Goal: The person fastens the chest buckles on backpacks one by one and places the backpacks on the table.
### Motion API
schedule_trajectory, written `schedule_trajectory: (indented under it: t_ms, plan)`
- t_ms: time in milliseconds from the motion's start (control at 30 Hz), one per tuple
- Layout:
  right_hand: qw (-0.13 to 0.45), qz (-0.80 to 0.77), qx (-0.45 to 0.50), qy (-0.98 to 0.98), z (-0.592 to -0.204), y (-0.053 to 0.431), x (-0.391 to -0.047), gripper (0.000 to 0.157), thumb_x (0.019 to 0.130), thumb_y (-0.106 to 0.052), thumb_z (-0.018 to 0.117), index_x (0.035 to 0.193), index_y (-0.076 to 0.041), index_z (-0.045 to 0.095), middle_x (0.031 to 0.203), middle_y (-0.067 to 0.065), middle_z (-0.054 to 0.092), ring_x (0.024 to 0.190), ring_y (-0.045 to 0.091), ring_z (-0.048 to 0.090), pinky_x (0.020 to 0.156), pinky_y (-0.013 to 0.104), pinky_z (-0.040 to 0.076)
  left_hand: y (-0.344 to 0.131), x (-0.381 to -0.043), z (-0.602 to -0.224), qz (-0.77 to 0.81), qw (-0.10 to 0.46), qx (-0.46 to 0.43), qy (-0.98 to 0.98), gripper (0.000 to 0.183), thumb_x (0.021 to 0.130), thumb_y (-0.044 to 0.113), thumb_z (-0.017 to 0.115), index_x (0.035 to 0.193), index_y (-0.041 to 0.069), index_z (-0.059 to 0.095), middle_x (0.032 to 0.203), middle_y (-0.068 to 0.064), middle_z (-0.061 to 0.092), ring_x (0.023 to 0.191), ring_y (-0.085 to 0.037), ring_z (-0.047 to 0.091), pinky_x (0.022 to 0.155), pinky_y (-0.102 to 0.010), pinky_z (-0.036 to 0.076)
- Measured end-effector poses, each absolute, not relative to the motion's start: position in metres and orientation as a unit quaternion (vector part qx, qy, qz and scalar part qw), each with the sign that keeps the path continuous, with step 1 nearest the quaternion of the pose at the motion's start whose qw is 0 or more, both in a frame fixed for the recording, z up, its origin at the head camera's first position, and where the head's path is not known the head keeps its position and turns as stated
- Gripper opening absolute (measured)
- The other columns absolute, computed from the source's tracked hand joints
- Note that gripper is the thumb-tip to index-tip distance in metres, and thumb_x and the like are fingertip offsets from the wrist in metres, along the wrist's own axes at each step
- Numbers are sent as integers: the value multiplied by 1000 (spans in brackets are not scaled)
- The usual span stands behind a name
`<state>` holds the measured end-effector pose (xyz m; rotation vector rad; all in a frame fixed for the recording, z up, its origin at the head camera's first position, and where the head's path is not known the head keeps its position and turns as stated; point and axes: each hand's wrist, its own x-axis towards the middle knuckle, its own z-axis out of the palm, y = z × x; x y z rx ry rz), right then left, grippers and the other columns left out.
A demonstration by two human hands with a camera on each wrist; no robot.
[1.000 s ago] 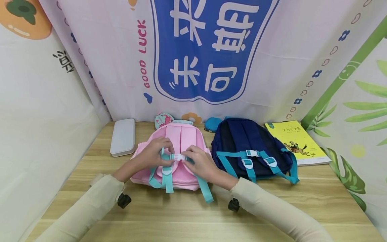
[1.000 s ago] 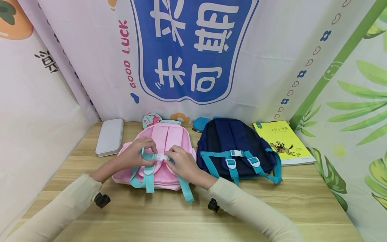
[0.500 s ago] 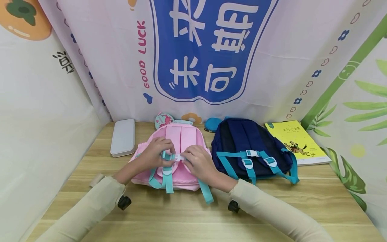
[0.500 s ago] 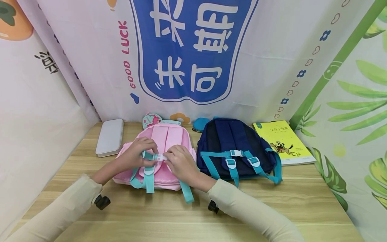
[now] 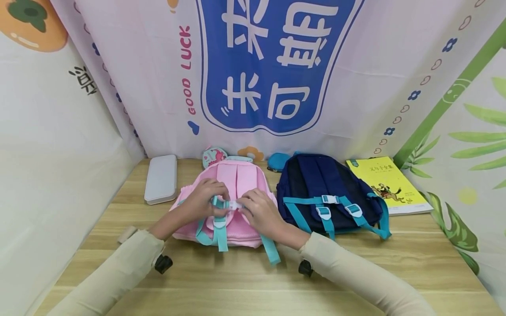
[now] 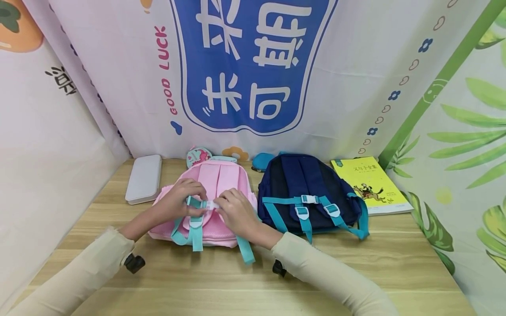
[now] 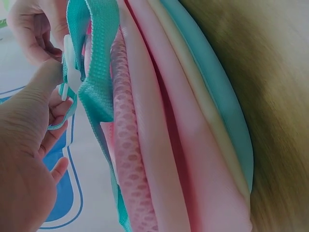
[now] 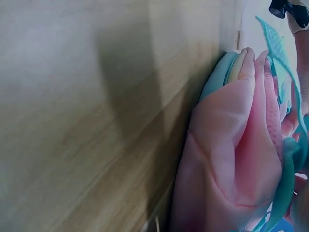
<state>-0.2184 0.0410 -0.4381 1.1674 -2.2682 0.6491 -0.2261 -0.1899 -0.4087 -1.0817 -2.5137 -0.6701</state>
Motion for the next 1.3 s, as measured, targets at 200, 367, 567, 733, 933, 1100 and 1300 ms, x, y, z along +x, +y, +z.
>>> schedule_trajectory:
  t_ms: [200, 367, 567, 733, 933, 1100, 1300]
  plan:
    - [239, 261, 436, -827, -437, 43, -220, 17, 91, -7, 76, 108, -5, 76, 102, 5, 69, 99, 19, 61, 86, 31, 53, -189, -227, -408, -234, 160, -380, -880, 27, 71, 17, 93, 82, 15, 68, 82, 5, 68, 85, -15, 60, 93, -49, 45]
    - [229, 271, 435, -828, -436, 44, -221, 17, 91, -5, 75, 108, -5, 76, 102, 4, 69, 99, 18, 61, 84, 28, 55, -186, -226, -406, -229, 155, -379, -883, 25, 72, 17, 92, 82, 14, 69, 83, 5, 68, 86, -16, 60, 93, -47, 46]
    - [221, 281, 435, -827, -436, 44, -221, 17, 91, -4, 75, 108, -5, 75, 102, 4, 69, 99, 19, 61, 84, 28, 55, -185, -226, -405, -245, 154, -381, -878, 25, 72, 16, 92, 83, 12, 71, 83, 4, 69, 85, -16, 61, 91, -44, 47]
    - [209, 287, 436, -827, -435, 44, -222, 18, 91, -3, 74, 109, -4, 75, 103, 5, 69, 100, 19, 61, 85, 29, 56, -187, -227, -406, -266, 139, -380, -875, 22, 73, 13, 91, 85, 11, 72, 85, 3, 71, 85, -15, 62, 84, -37, 51]
    - [205, 289, 438, -826, -434, 43, -222, 18, 90, -2, 75, 108, -4, 75, 101, 6, 69, 98, 19, 61, 83, 29, 56, -187, -226, -404, -273, 118, -374, -878, 18, 76, 12, 90, 87, 9, 76, 87, 1, 72, 86, -16, 65, 80, -33, 56]
    - [199, 297, 436, -826, -433, 42, -223, 18, 90, 0, 74, 108, -3, 75, 101, 5, 69, 97, 19, 60, 83, 28, 56, -187, -226, -402, -272, 122, -375, -878, 20, 74, 13, 91, 86, 7, 77, 87, -1, 73, 85, -16, 66, 80, -33, 58]
    - [203, 294, 436, -826, -431, 42, -222, 17, 91, -3, 75, 107, -3, 75, 101, 5, 69, 97, 19, 60, 83, 27, 55, -188, -227, -402, -266, 144, -388, -871, 21, 72, 13, 92, 84, 6, 77, 85, -2, 73, 83, -16, 66, 78, -33, 57]
